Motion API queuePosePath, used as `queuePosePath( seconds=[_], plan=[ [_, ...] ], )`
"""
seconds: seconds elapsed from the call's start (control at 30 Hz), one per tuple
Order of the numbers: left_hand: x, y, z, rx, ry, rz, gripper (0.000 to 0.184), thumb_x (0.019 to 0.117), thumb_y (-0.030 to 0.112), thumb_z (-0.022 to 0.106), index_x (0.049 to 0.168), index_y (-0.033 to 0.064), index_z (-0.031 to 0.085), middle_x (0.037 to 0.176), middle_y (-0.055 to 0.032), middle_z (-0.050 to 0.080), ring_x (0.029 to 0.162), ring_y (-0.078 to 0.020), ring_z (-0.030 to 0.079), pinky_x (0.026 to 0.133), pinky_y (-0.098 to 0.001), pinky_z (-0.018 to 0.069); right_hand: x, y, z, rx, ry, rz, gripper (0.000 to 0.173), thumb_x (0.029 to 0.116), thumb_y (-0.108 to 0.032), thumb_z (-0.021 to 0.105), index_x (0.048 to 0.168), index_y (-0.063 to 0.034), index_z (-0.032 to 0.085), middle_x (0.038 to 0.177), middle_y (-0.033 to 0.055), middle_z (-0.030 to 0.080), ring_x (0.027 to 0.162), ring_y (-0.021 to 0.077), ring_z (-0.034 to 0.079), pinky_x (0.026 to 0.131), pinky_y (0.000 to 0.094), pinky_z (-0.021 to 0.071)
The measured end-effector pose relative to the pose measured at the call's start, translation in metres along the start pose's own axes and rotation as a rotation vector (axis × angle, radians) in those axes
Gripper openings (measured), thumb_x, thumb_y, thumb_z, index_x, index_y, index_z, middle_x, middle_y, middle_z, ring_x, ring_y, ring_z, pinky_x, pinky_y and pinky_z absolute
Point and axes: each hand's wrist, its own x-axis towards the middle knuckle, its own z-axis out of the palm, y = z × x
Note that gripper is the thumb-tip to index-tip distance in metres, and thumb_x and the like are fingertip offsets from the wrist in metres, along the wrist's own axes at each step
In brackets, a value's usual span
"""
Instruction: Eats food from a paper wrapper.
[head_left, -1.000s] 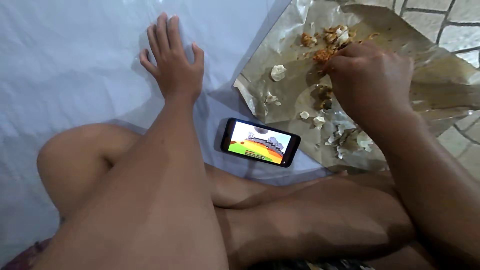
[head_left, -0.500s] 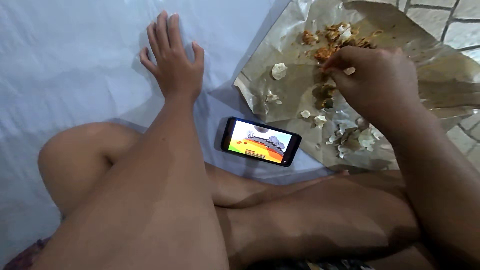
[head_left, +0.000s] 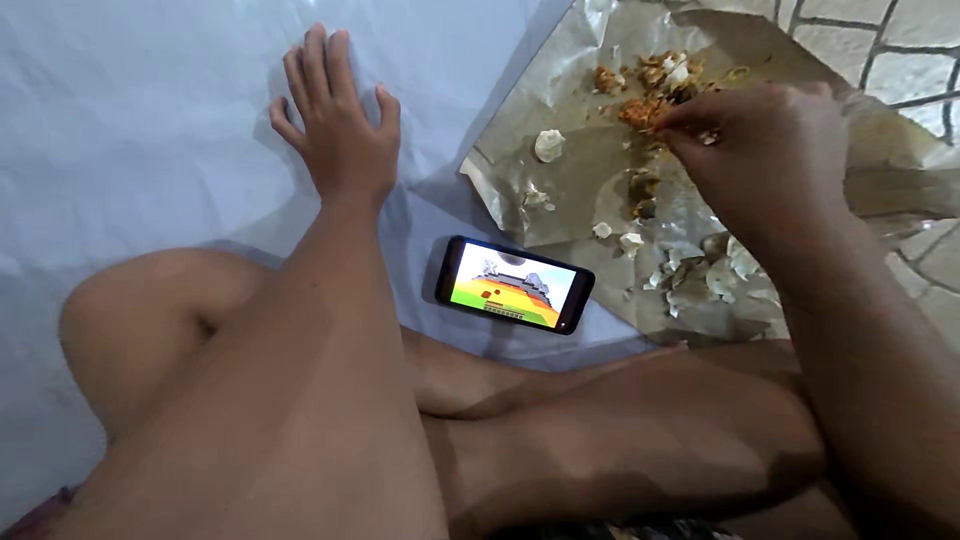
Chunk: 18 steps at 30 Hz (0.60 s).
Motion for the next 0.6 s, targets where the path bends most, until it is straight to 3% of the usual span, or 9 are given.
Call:
queuePosePath(
  seconds=[0.07, 0.33, 0.43, 0.6],
  plan=[
    [0.0, 0.0, -0.001, -0.008, 0.006, -0.002, 0.06, 0.1031, 0.046, 0.039, 0.159, 0.0234, 0.038, 0.167, -0.003, 0.032, 0.157, -0.027, 0.021, 0.117, -0.0662, 0.0134, -0.001, -0.005, 0.001, -0.066, -0.018, 0.002, 0.021, 0.1027, -0.009, 0.058, 0.115, -0.0058, 0.075, 0.109, 0.0309, 0.071, 0.102, 0.0585, 0.065, 0.081, 0.0786, 0.0453],
    [0.007, -0.018, 0.014, 0.061, 0.043, 0.046, 0.062, 0.1033, 0.054, 0.034, 0.16, 0.0269, 0.037, 0.167, -0.0028, 0.032, 0.155, -0.0264, 0.026, 0.116, -0.0681, 0.017, -0.004, -0.002, 0.008, 0.025, -0.031, -0.096, 0.016, 0.0975, 0.003, 0.063, 0.109, 0.002, 0.074, 0.11, 0.0285, 0.07, 0.104, 0.0477, 0.068, 0.092, 0.0657, 0.0522],
    [0.006, -0.018, 0.015, 0.06, 0.062, 0.048, 0.062, 0.1031, 0.054, 0.034, 0.159, 0.027, 0.038, 0.167, -0.0025, 0.033, 0.155, -0.0261, 0.027, 0.116, -0.0668, 0.0176, -0.005, -0.006, 0.014, 0.06, -0.008, -0.141, 0.016, 0.0975, 0.004, 0.062, 0.106, 0.0019, 0.075, 0.107, 0.0265, 0.071, 0.101, 0.0439, 0.07, 0.091, 0.062, 0.0533],
    [0.0, -0.001, 0.002, 0.01, 0.008, -0.001, 0.061, 0.103, 0.048, 0.038, 0.159, 0.0239, 0.038, 0.167, -0.0019, 0.032, 0.156, -0.0281, 0.022, 0.116, -0.0674, 0.0134, -0.006, -0.016, 0.019, 0.052, -0.026, -0.172, 0.015, 0.0984, 0.005, 0.06, 0.105, 0.0036, 0.074, 0.111, 0.0274, 0.069, 0.1, 0.0464, 0.068, 0.088, 0.0631, 0.054]
  ],
)
